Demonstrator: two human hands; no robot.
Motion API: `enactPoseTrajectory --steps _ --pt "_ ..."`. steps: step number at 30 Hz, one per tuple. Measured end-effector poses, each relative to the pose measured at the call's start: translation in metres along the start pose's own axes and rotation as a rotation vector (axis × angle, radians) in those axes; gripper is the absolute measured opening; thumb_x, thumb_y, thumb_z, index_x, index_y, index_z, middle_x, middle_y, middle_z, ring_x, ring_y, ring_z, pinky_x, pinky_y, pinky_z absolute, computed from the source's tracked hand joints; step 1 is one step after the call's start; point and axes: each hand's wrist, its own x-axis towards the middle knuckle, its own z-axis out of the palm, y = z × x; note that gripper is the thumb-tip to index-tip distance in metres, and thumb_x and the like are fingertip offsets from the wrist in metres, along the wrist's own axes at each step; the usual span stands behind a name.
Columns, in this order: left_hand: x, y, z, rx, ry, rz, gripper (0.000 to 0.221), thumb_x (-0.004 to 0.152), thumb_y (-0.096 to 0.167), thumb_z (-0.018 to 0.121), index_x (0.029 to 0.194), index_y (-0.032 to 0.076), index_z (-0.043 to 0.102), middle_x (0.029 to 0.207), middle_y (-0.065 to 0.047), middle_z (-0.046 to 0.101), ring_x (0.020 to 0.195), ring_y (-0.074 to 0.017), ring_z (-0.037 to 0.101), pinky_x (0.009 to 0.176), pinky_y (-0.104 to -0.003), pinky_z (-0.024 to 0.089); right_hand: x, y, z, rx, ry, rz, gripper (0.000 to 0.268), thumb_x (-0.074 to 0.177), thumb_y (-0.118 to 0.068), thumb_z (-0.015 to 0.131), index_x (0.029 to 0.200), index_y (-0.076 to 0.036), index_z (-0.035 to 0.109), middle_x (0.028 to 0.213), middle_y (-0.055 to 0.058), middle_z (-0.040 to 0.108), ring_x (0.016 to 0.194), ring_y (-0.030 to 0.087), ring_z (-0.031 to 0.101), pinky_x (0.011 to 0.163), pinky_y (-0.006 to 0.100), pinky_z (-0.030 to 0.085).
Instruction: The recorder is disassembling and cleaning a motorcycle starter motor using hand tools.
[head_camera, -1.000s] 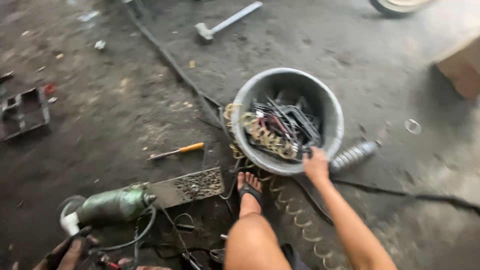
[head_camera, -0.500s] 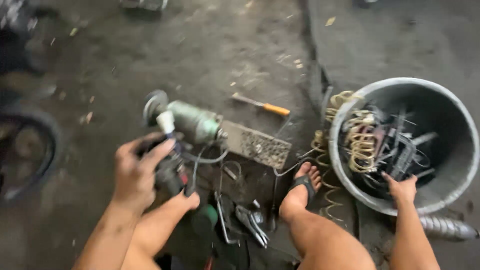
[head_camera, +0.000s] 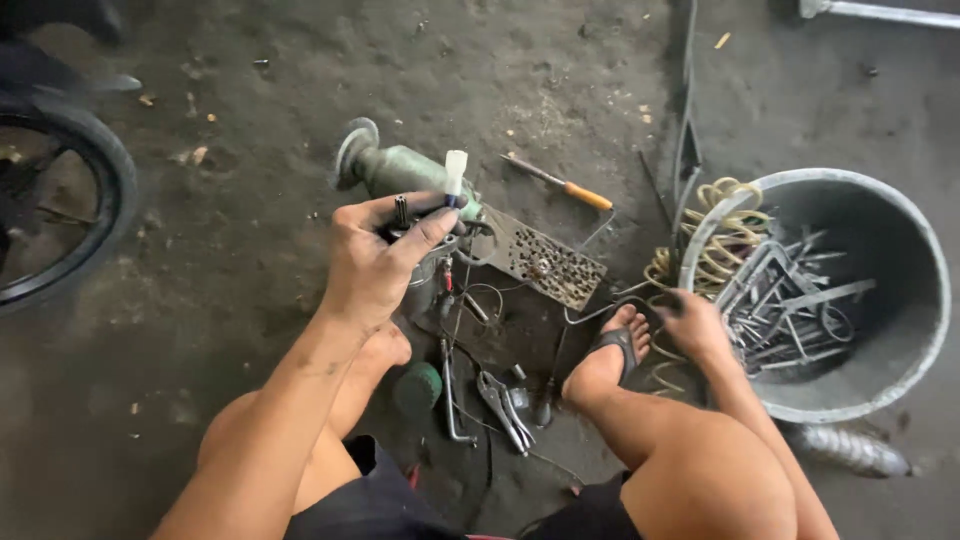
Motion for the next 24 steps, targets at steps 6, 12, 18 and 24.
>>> enactPoseTrajectory --steps 6,12,18,24 --pt "-0.012 0.013 -0.014 0.059 -0.026 0.124 0.013 0.081 0.009 0.088 0.092 0.010 0.082 0.077 -0.006 0.073 0.077 -0.0087 0.063 0.071 -0.026 0.052 -0.036 -0.106 -0.038 0.189 -0.139 -0.229 0.039 0.086 -0.012 0.071 0.122 0.004 0.071 0.111 0.031 0.073 0.109 0.049 0.068 0.095 0.057 0.055" --pt "-0.018 0.014 -0.024 0.120 0.019 0.150 0.013 0.083 0.012 0.087 0.094 0.009 0.081 0.080 -0.008 0.074 0.078 -0.0094 0.063 0.072 -0.029 0.054 -0.034 -0.073 0.066 0.098 -0.314 -0.351 0.039 0.084 -0.023 0.077 0.120 -0.008 0.073 0.103 0.021 0.077 0.103 0.039 0.073 0.091 0.049 0.060" --pt "-0.020 0.014 -0.022 0.123 0.028 0.079 0.020 0.082 0.023 0.085 0.095 0.007 0.082 0.084 -0.015 0.079 0.081 -0.0204 0.076 0.076 -0.035 0.059 -0.006 -0.069 0.097 0.010 -0.498 -0.368 0.044 0.082 -0.017 0.074 0.125 -0.008 0.072 0.109 0.022 0.077 0.109 0.040 0.072 0.099 0.049 0.058" --pt "-0.016 0.012 -0.018 0.147 -0.003 0.017 0.020 0.082 0.020 0.086 0.096 0.006 0.082 0.084 -0.014 0.077 0.084 -0.0164 0.072 0.079 -0.036 0.058 -0.030 -0.060 0.106 -0.036 -0.146 -0.190 0.031 0.085 -0.027 0.075 0.113 -0.017 0.073 0.103 0.013 0.078 0.100 0.032 0.076 0.093 0.042 0.061"
